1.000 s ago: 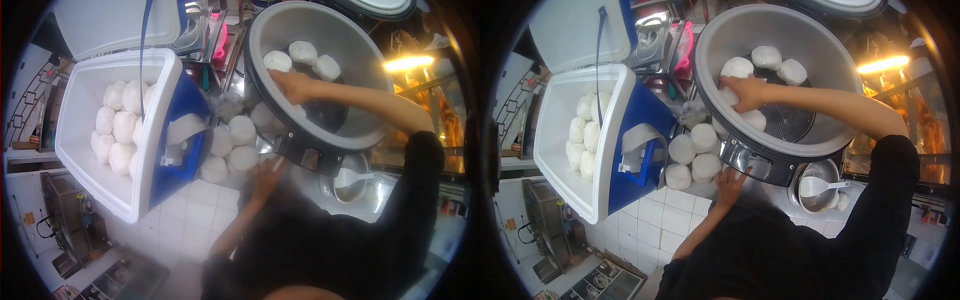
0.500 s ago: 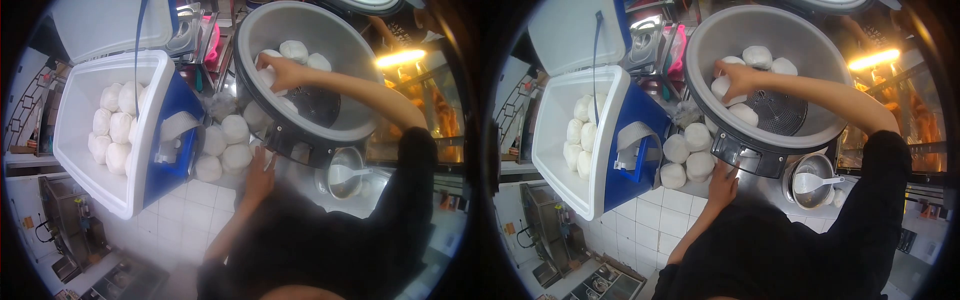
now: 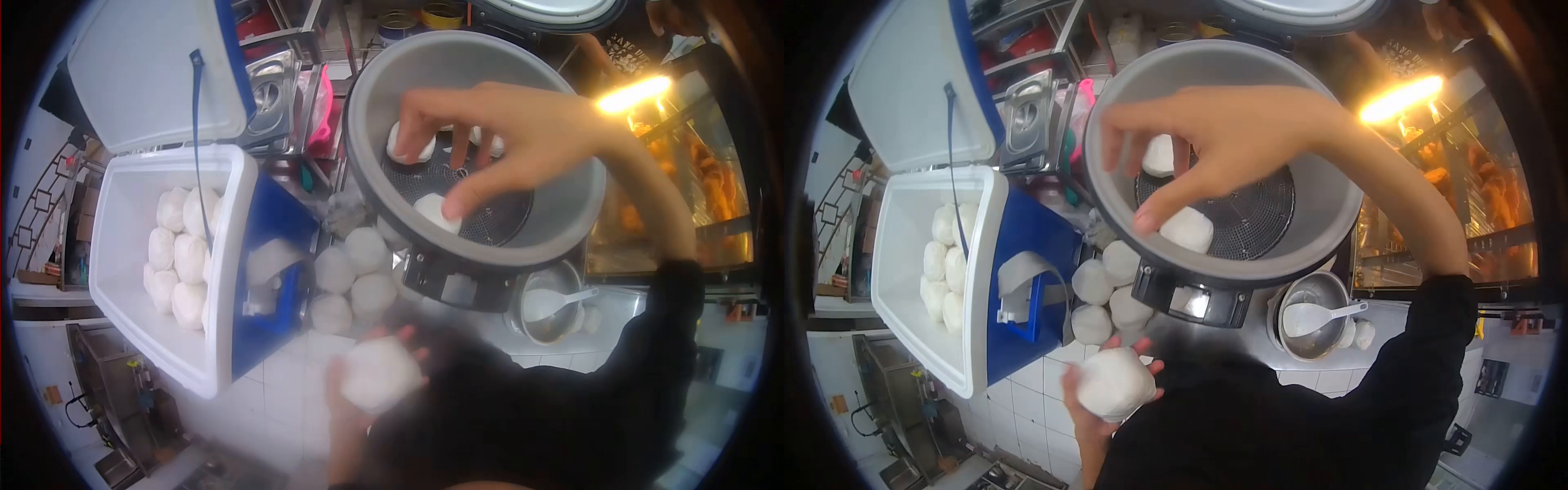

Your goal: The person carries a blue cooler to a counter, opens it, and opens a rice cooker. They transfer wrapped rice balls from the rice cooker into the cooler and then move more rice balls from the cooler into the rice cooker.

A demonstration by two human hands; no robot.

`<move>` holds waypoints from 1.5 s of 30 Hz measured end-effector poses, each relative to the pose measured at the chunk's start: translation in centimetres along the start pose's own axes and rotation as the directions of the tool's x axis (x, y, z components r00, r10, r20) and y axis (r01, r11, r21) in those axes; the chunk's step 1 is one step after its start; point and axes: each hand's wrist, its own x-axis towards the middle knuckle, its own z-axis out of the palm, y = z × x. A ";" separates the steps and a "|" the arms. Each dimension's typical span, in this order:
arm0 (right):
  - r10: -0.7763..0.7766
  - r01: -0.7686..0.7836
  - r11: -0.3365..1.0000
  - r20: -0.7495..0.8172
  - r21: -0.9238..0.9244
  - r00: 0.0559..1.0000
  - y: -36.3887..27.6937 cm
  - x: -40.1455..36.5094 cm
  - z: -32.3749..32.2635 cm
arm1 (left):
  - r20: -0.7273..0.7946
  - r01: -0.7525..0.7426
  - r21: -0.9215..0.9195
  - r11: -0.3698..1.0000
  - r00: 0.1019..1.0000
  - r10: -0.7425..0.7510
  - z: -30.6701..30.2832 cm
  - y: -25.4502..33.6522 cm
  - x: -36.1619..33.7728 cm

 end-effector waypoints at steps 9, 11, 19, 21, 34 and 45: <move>0.126 -0.151 0.988 0.472 0.014 0.873 14.9 4.0 9.1 | -0.330 0.034 0.534 0.845 0.928 0.171 -16.1 -9.5 6.1; 0.096 -0.182 0.973 0.469 0.141 0.878 15.2 3.7 10.5 | -0.488 0.133 0.518 0.845 0.857 0.164 -13.5 -9.5 7.9; -0.176 0.203 0.975 0.245 -0.091 0.953 15.2 3.6 11.9 | -0.303 0.117 0.934 0.337 0.757 0.579 -12.1 -9.8 9.2; -0.077 0.096 0.994 0.321 -0.044 0.944 14.5 3.8 9.1 | -0.267 0.247 0.963 0.106 0.826 0.497 -10.4 -8.8 7.9; -0.283 0.282 0.959 0.029 0.042 0.959 -3.2 2.3 0.0 | 0.117 -0.262 0.164 0.951 0.962 0.245 2.6 2.5 1.3; 0.214 -0.227 0.953 -0.081 -0.202 0.973 17.7 5.8 6.3 | -0.432 0.275 0.459 0.845 0.900 -0.058 -9.7 -5.8 5.9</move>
